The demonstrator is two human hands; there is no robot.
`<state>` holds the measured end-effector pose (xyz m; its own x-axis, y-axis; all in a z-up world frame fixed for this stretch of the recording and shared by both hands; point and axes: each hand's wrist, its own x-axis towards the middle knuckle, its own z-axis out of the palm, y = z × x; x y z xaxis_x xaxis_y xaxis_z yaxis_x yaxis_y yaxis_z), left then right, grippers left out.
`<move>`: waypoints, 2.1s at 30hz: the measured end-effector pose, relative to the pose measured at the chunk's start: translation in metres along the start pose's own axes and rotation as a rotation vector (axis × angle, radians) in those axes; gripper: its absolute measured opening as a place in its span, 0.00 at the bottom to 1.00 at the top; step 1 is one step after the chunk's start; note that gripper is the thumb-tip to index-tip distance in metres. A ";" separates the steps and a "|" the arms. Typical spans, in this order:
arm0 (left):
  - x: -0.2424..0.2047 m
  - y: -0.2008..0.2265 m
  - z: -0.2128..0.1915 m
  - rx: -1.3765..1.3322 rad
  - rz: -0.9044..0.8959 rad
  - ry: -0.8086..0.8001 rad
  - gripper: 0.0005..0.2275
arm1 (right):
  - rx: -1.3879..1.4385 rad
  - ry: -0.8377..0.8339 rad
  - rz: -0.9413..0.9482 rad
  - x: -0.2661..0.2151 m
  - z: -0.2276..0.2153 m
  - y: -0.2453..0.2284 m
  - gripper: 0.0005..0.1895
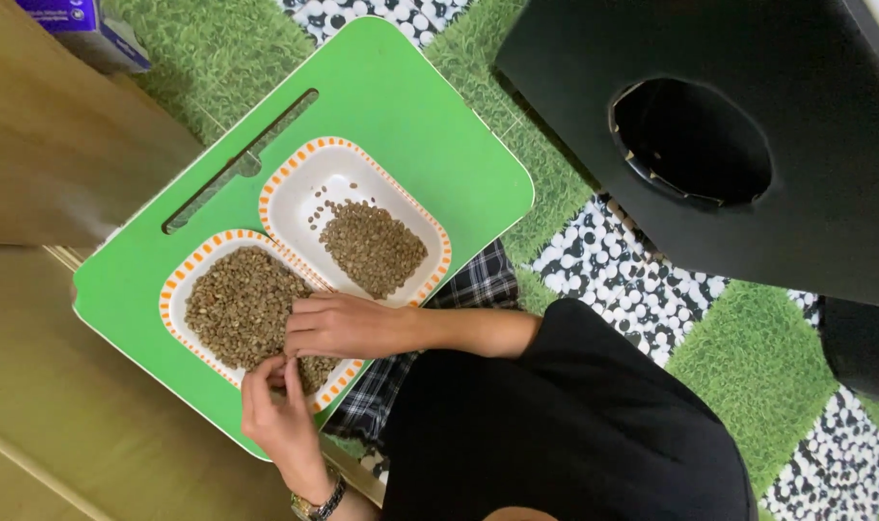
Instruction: Manually sorting green coffee beans by picking and moving them between tray compartments.
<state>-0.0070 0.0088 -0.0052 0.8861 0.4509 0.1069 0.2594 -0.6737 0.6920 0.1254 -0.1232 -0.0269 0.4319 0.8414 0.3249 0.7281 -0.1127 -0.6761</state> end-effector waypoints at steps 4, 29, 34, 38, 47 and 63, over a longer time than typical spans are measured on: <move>0.001 -0.006 0.008 -0.025 0.003 0.003 0.07 | -0.013 -0.035 -0.004 -0.003 -0.017 0.002 0.06; 0.049 0.101 0.074 -0.045 0.419 -0.127 0.03 | -0.085 0.392 0.192 -0.072 -0.098 0.053 0.04; 0.064 0.112 0.087 0.014 0.446 -0.217 0.03 | -0.072 0.401 0.200 -0.078 -0.114 0.059 0.04; 0.068 0.117 0.093 0.020 0.457 -0.240 0.07 | -0.088 0.381 0.228 -0.082 -0.122 0.064 0.04; 0.059 0.095 0.079 0.012 0.466 -0.108 0.11 | -0.067 0.238 0.228 -0.082 -0.103 0.085 0.03; 0.008 0.015 -0.009 -0.049 -0.177 0.024 0.10 | -0.155 -0.145 -0.123 0.039 -0.049 0.003 0.17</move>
<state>0.0007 0.0075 0.0121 0.8187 0.5742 -0.0027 0.3908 -0.5538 0.7352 0.1700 -0.1165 0.0159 0.2626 0.9195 0.2925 0.8483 -0.0755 -0.5241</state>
